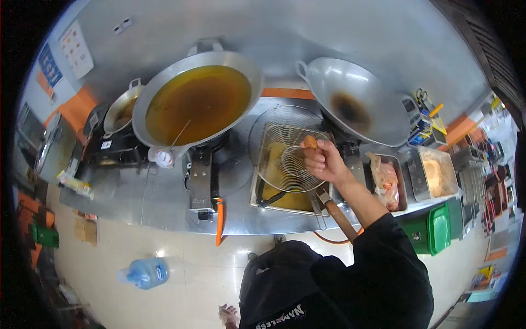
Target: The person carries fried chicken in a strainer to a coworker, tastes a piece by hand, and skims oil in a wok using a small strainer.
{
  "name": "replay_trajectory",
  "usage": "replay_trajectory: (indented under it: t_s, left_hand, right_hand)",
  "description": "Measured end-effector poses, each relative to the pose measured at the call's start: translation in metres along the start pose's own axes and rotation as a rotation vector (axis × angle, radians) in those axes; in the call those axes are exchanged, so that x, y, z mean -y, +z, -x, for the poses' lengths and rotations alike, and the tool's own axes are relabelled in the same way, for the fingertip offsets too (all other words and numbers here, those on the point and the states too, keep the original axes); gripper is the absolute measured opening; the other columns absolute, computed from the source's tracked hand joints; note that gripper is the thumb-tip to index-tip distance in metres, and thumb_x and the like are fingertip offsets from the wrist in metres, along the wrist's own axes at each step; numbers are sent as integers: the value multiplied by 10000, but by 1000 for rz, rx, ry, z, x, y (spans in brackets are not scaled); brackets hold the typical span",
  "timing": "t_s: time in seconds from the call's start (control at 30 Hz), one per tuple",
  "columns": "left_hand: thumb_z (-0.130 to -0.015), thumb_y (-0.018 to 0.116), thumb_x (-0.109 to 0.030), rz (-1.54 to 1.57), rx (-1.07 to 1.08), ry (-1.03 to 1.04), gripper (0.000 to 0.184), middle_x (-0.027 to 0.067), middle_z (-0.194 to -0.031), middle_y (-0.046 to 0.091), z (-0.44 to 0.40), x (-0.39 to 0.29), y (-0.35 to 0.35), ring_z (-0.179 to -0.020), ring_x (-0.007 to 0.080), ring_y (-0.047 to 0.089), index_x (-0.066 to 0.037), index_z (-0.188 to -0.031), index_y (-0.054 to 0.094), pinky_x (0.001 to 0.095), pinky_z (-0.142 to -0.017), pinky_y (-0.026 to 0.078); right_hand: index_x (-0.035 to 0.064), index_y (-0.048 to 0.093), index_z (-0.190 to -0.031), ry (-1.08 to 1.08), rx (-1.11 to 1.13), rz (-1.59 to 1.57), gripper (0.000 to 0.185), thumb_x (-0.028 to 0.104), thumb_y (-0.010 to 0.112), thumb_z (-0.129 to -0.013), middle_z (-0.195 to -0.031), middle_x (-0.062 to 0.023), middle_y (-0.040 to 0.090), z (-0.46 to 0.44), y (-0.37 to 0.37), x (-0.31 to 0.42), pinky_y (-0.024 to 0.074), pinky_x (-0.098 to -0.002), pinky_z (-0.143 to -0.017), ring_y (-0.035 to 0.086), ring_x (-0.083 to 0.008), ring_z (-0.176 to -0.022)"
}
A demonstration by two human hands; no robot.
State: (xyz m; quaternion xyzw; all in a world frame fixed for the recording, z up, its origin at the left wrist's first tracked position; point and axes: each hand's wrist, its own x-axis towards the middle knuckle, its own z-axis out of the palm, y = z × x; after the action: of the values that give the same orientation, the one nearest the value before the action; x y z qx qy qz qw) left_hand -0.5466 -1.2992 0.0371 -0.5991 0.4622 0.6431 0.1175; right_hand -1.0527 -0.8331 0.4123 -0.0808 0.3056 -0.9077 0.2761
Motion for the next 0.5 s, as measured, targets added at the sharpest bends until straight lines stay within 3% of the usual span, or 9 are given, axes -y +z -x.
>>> replay_trajectory:
  t_s: [0.07, 0.3, 0.43, 0.47, 0.5]
  left_hand:
    - [-968, 271, -559, 136, 100, -118, 620, 253, -1174, 554, -51, 19, -12, -951, 404, 592, -79, -1349, 369, 484, -752, 482]
    - [-956, 402, -475, -126, 259, -8, 527, 243, -1129, 589, -72, -37, 16, -1000, 401, 585, -65, -1282, 463, 495, -807, 491]
    - [-948, 476, -427, -234, 419, 76, 475, 237, -1104, 610, -87, -68, 23, -1028, 399, 581, -57, -1243, 516, 501, -838, 495]
    - [-946, 495, -415, -265, 462, 95, 462, 236, -1097, 615, -89, -76, 23, -1035, 399, 580, -55, -1233, 529, 502, -846, 497]
    - [-951, 485, -429, -314, 457, 68, 486, 260, -1130, 591, -96, -82, 32, -1060, 408, 567, -54, -1258, 508, 519, -882, 474]
  right_hand:
    - [-10, 535, -1172, -16, 125, -111, 453, 354, 539, -903, -570, 52, 356, 16, 20, -1, 314, -226, -443, 333, -66, -458]
    - [-25, 528, -1162, -106, 250, -131, 469, 350, 559, -882, -567, 59, 369, 77, 77, -5, 317, -234, -461, 339, -69, -455]
    - [-79, 563, -1142, -158, 223, -10, 489, 305, 633, -847, -555, 16, 406, 127, 119, -13, 301, -230, -466, 353, -72, -450]
    - [-115, 575, -1133, -142, 186, 0, 539, 295, 695, -804, -662, -59, 564, 143, 130, -14, 383, -246, -497, 467, -110, -498]
    - [-126, 575, -1131, -211, 118, 163, 544, 271, 715, -787, -765, -97, 615, 159, 141, -18, 423, -254, -530, 519, -134, -543]
